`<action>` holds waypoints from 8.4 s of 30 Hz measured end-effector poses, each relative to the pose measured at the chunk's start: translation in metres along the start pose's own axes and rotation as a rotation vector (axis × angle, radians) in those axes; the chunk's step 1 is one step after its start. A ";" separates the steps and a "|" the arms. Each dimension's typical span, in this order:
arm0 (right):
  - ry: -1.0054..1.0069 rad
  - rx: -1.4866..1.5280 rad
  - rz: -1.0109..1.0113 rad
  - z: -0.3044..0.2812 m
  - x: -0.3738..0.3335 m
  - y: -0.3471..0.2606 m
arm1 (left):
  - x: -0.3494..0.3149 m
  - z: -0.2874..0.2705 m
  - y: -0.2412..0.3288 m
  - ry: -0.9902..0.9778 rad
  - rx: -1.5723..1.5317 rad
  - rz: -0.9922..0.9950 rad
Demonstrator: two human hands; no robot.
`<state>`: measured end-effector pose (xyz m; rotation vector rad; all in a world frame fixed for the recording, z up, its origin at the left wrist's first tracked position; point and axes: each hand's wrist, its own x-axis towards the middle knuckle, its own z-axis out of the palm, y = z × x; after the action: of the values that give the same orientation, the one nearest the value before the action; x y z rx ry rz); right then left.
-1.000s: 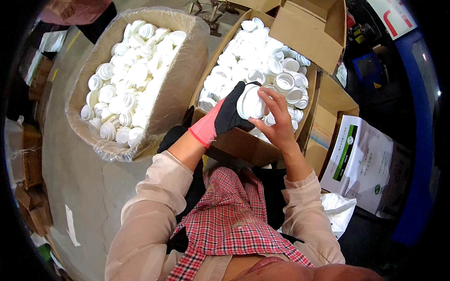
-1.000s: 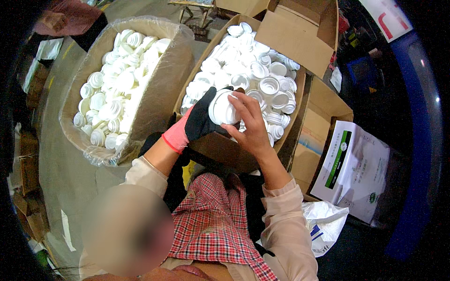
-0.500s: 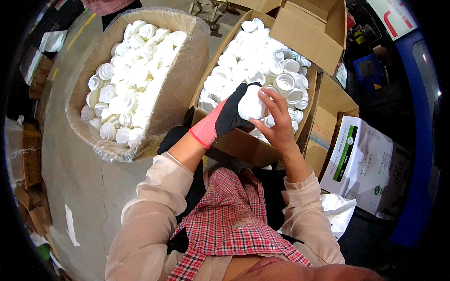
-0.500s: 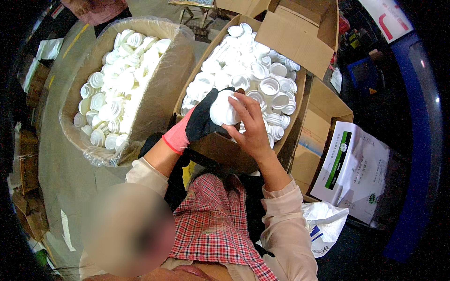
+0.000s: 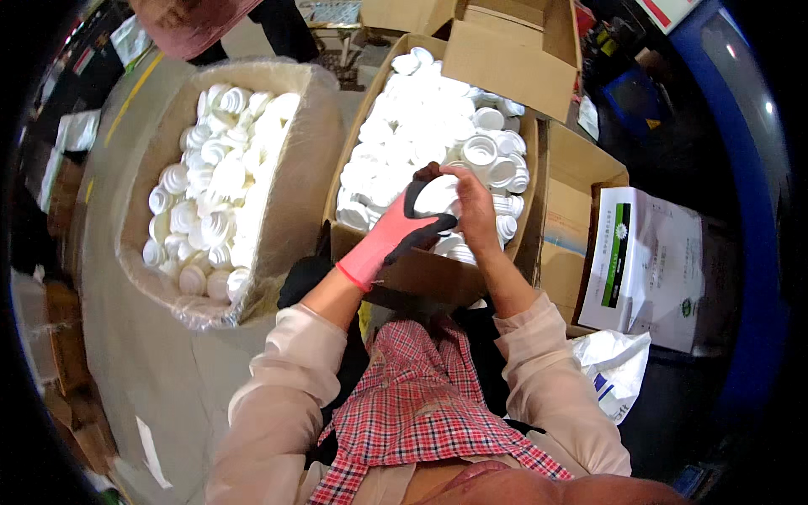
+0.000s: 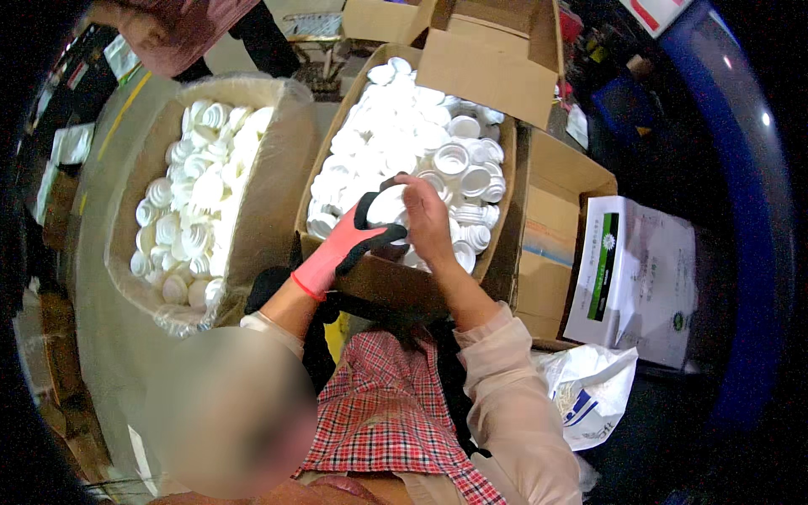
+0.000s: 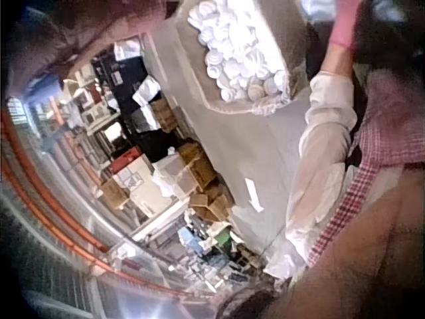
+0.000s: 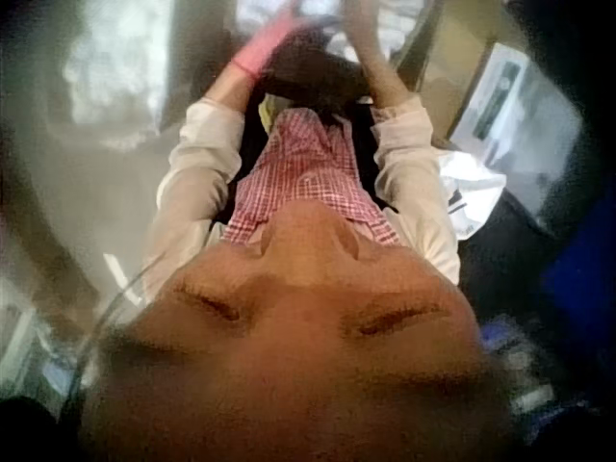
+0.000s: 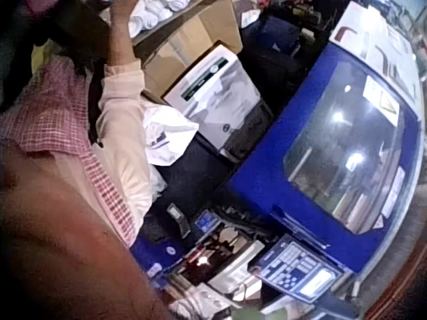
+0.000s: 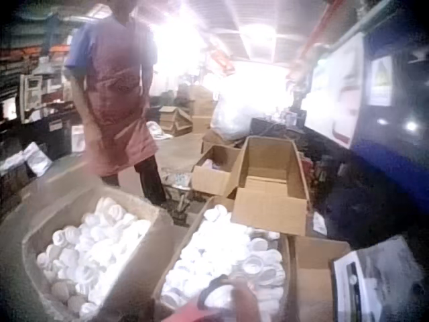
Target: The person is assembling white plastic caps by picking them up from a large container and placing them into a cardboard box. They use both hands to handle the caps, ensuring they are properly aligned and stacked.
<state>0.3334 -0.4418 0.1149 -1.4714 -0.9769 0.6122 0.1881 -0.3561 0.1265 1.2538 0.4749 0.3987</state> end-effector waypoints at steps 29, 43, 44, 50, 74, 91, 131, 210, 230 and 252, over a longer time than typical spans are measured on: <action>-0.303 -0.382 -0.444 -0.018 -0.003 -0.024 | 0.005 -0.021 0.000 -0.019 -0.605 -0.102; -0.344 -0.453 -0.439 -0.004 0.000 -0.017 | 0.000 -0.031 -0.014 0.150 -0.648 0.041; -0.301 -0.396 -0.329 -0.006 -0.003 -0.011 | 0.002 -0.041 -0.013 0.141 -0.820 0.013; -0.412 -0.391 -0.202 -0.012 -0.010 0.000 | -0.022 -0.126 0.003 0.596 -1.063 0.565; -0.621 -0.742 -0.081 -0.036 -0.010 0.044 | -0.123 -0.290 -0.005 0.811 1.714 -0.501; -0.636 -0.719 -0.057 -0.033 -0.008 0.044 | -0.236 -0.368 -0.062 1.016 1.450 -0.574; -0.708 -0.843 0.058 -0.030 -0.009 0.034 | -0.046 -0.353 -0.025 0.909 1.643 -0.223; -0.517 -0.841 -0.125 -0.079 -0.033 -0.001 | -0.017 -0.008 0.003 -0.055 0.964 0.290; 0.145 -0.905 1.401 -0.399 -0.216 0.424 | 0.039 0.064 -0.125 -0.653 1.930 0.051; 0.685 0.032 1.010 -0.349 -0.169 0.362 | 0.029 0.048 -0.140 -0.563 1.783 0.094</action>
<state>0.6179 -0.7483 -0.2115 -1.9145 0.3643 0.7242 0.2431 -0.4166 -0.0008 2.9790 0.1867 -0.5078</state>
